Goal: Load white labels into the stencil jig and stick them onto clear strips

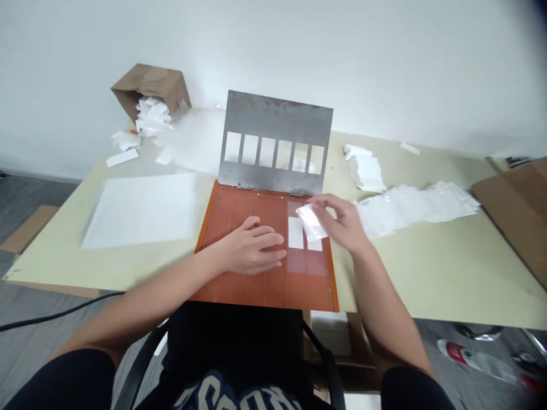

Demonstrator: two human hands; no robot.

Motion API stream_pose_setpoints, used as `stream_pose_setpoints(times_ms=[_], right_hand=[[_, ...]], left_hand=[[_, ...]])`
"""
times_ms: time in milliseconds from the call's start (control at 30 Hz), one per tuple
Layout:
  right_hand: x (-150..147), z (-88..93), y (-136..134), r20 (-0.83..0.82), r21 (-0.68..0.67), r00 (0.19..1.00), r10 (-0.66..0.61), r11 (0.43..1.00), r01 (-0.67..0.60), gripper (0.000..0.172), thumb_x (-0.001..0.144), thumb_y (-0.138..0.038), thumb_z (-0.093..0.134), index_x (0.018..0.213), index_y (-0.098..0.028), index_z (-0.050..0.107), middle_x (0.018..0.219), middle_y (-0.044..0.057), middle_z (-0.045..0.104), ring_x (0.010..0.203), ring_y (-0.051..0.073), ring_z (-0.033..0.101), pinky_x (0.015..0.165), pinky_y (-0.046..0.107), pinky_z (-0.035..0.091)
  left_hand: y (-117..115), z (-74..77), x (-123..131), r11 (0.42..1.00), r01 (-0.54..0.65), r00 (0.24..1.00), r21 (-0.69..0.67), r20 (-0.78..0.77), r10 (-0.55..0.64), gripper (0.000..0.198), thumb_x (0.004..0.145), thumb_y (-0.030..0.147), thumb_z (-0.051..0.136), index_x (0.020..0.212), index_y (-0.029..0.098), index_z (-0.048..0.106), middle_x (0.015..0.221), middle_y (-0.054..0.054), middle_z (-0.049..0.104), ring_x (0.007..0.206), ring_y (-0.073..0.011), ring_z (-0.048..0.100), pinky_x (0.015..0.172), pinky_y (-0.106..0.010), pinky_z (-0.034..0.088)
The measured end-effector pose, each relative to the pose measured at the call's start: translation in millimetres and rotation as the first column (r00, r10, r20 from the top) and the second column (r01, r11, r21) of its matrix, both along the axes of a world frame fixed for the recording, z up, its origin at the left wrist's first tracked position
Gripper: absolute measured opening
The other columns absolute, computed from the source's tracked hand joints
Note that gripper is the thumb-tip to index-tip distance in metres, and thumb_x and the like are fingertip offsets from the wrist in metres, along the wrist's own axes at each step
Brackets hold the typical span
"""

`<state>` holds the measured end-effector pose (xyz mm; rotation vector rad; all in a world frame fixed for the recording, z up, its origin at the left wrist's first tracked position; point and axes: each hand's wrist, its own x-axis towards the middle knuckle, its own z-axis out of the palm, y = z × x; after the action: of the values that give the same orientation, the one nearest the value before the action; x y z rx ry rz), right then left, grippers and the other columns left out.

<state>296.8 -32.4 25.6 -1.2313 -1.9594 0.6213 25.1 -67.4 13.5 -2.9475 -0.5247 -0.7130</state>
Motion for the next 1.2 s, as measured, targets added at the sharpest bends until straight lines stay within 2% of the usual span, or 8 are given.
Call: stream_pose_setpoints(times_ms=[167, 333, 433, 533, 633, 800, 1000, 1200], right_hand=[[68, -2.7, 11, 0.383, 0.166, 0.812, -0.440, 0.898, 0.409, 0.031, 0.092, -0.037, 0.049, 0.097, -0.021, 0.075, 0.090, 0.009, 0.076, 0.077, 0.023, 0.064, 0.086, 0.046, 0.035], [97, -19.1, 18, 0.527, 0.217, 0.671, -0.521, 0.846, 0.487, 0.032, 0.089, -0.035, 0.049, 0.110, -0.024, 0.072, 0.104, 0.012, 0.073, 0.099, 0.033, 0.060, 0.087, 0.051, 0.023], [91, -21.1, 18, 0.480, 0.272, 0.681, -0.553, 0.832, 0.484, 0.036, 0.091, -0.036, 0.049, 0.119, -0.024, 0.068, 0.105, 0.012, 0.071, 0.101, 0.032, 0.060, 0.086, 0.049, 0.023], [71, -17.5, 13, 0.388, 0.275, 0.801, -0.456, 0.887, 0.372, 0.030, 0.093, -0.039, 0.050, 0.109, -0.024, 0.071, 0.098, 0.009, 0.073, 0.098, 0.030, 0.063, 0.088, 0.047, 0.025], [46, -14.0, 5, 0.319, 0.205, 0.923, -0.213, 0.967, 0.152, 0.024, 0.093, -0.043, 0.056, 0.099, -0.027, 0.073, 0.100, 0.005, 0.075, 0.097, 0.026, 0.066, 0.091, 0.045, 0.028], [17, -13.9, -7, 0.361, 0.076, 0.925, 0.115, 0.985, -0.152, 0.025, 0.092, -0.050, 0.061, 0.097, -0.029, 0.073, 0.107, 0.002, 0.074, 0.103, 0.025, 0.064, 0.093, 0.044, 0.025], [12, -17.1, -11, 0.450, 0.068, 0.878, 0.164, 0.974, -0.217, 0.052, 0.079, -0.066, 0.069, 0.111, -0.026, 0.070, 0.124, 0.006, 0.070, 0.118, 0.031, 0.056, 0.095, 0.046, 0.024], [15, -18.6, -10, 0.462, 0.121, 0.875, 0.147, 0.966, -0.226, 0.055, 0.078, -0.069, 0.068, 0.109, -0.024, 0.070, 0.122, 0.006, 0.071, 0.115, 0.030, 0.057, 0.097, 0.048, 0.021]], left_hand=[[8, 9.6, 1, 0.993, -0.087, 0.995, -0.081, -0.054, 0.083, 0.026, 0.102, 0.029, 0.043, 0.103, 0.025, 0.069, 0.101, -0.003, 0.070, 0.091, -0.0150, 0.062, 0.084, -0.037, 0.028], [13, 26.2, 14, 0.995, -0.071, 0.995, -0.069, -0.076, 0.066, 0.027, 0.102, 0.027, 0.044, 0.096, 0.021, 0.069, 0.095, -0.002, 0.071, 0.085, -0.0147, 0.061, 0.081, -0.036, 0.027], [20, 33.7, 24, 0.974, -0.140, 0.982, -0.180, -0.148, 0.114, 0.028, 0.100, 0.028, 0.045, 0.091, 0.019, 0.070, 0.091, -0.003, 0.071, 0.083, -0.0168, 0.060, 0.081, -0.037, 0.026], [28, 32.7, 30, 0.945, -0.195, 0.974, -0.262, -0.168, 0.154, 0.028, 0.099, 0.024, 0.045, 0.086, 0.017, 0.069, 0.092, -0.004, 0.072, 0.082, -0.0168, 0.059, 0.081, -0.038, 0.026], [32, 23.6, 29, 0.933, -0.184, 0.980, -0.310, -0.134, 0.149, 0.027, 0.099, 0.022, 0.044, 0.089, 0.019, 0.070, 0.097, -0.004, 0.072, 0.085, -0.0165, 0.059, 0.083, -0.038, 0.027], [24, 12.1, 21, 0.909, -0.108, 0.992, -0.403, -0.107, 0.071, 0.023, 0.098, 0.027, 0.050, 0.095, 0.022, 0.072, 0.092, -0.002, 0.072, 0.087, -0.0160, 0.060, 0.084, -0.039, 0.027], [13, 15.5, 24, 0.917, -0.045, 0.988, -0.396, -0.156, -0.019, 0.019, 0.095, 0.027, 0.055, 0.099, 0.023, 0.073, 0.097, -0.002, 0.070, 0.088, -0.0174, 0.059, 0.081, -0.040, 0.026], [9, 19.8, 25, 0.914, -0.024, 0.984, -0.404, -0.172, -0.050, 0.020, 0.095, 0.030, 0.055, 0.103, 0.023, 0.073, 0.091, -0.002, 0.067, 0.082, -0.0168, 0.055, 0.078, -0.040, 0.026]])
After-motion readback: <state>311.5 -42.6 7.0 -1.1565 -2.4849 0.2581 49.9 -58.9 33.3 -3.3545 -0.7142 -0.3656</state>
